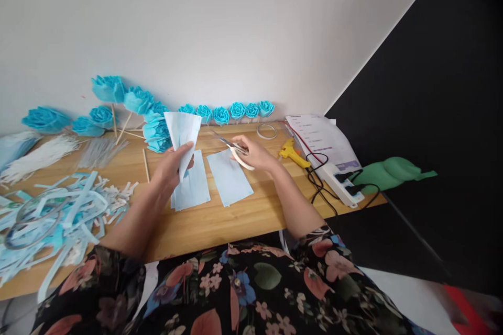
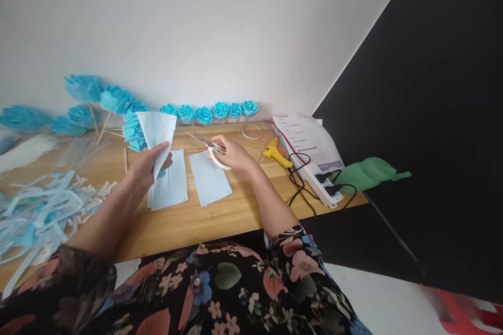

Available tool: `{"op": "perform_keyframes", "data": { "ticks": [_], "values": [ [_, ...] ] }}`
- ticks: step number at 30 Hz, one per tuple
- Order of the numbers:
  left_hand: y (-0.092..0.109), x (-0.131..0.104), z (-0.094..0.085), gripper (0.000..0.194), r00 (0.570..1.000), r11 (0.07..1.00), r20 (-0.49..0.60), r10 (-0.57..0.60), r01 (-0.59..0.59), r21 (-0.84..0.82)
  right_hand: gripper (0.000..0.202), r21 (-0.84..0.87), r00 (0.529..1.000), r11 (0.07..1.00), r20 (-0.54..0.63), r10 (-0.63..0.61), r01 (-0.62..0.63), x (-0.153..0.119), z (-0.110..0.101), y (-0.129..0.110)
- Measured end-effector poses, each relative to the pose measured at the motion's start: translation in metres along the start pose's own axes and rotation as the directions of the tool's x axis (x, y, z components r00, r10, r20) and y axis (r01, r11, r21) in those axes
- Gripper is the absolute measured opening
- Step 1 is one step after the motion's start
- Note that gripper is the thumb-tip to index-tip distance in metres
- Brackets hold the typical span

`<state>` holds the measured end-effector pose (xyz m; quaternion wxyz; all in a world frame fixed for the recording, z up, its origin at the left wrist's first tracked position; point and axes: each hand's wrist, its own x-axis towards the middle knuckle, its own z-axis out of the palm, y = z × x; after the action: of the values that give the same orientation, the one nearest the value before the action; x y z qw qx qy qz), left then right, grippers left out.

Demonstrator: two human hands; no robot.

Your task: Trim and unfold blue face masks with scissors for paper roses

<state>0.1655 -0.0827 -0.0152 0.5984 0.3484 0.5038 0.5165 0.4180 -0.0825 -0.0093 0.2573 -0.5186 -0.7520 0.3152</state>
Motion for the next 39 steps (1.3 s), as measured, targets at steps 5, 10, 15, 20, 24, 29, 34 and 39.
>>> {"op": "perform_keyframes", "data": {
  "ticks": [5,10,15,20,24,29,34,39],
  "values": [
    [-0.002,-0.002,0.004,0.045,1.0,0.99,-0.013,-0.017,0.015,-0.143,0.04,-0.447,0.998,0.893,-0.037,0.045,-0.057,0.001,0.003,0.008],
    [-0.009,-0.006,0.01,0.054,1.0,0.987,0.021,-0.019,0.022,-0.158,0.032,-0.455,1.0,0.89,0.011,-0.023,0.025,0.0,0.002,0.019],
    [-0.017,-0.012,0.013,0.05,0.994,0.997,0.106,0.026,-0.019,-0.071,0.033,-0.167,0.99,0.979,-0.059,-0.13,0.118,0.003,0.008,0.01],
    [-0.031,-0.028,0.023,0.053,0.962,0.988,0.261,0.079,-0.11,0.104,0.034,0.402,0.989,0.907,-0.122,-0.087,0.129,0.005,0.04,-0.01],
    [-0.036,-0.03,0.026,0.055,0.945,0.94,0.274,0.179,-0.246,0.236,0.038,0.514,0.978,0.856,-0.199,0.059,0.053,0.006,0.054,-0.012],
    [-0.022,-0.021,0.013,0.058,0.747,0.631,0.142,0.649,-0.633,0.449,0.037,0.52,0.98,0.853,-0.187,0.074,0.035,0.004,0.055,-0.011],
    [-0.006,-0.024,0.006,0.042,0.481,0.244,0.274,0.833,-0.763,0.598,0.033,0.435,0.986,0.9,-0.163,0.034,0.041,0.001,0.057,-0.017],
    [-0.011,-0.02,0.009,0.02,0.528,0.202,0.465,0.711,-0.786,0.584,0.032,0.375,0.989,0.924,-0.145,-0.027,0.08,0.0,0.057,-0.02]
  ]
}}
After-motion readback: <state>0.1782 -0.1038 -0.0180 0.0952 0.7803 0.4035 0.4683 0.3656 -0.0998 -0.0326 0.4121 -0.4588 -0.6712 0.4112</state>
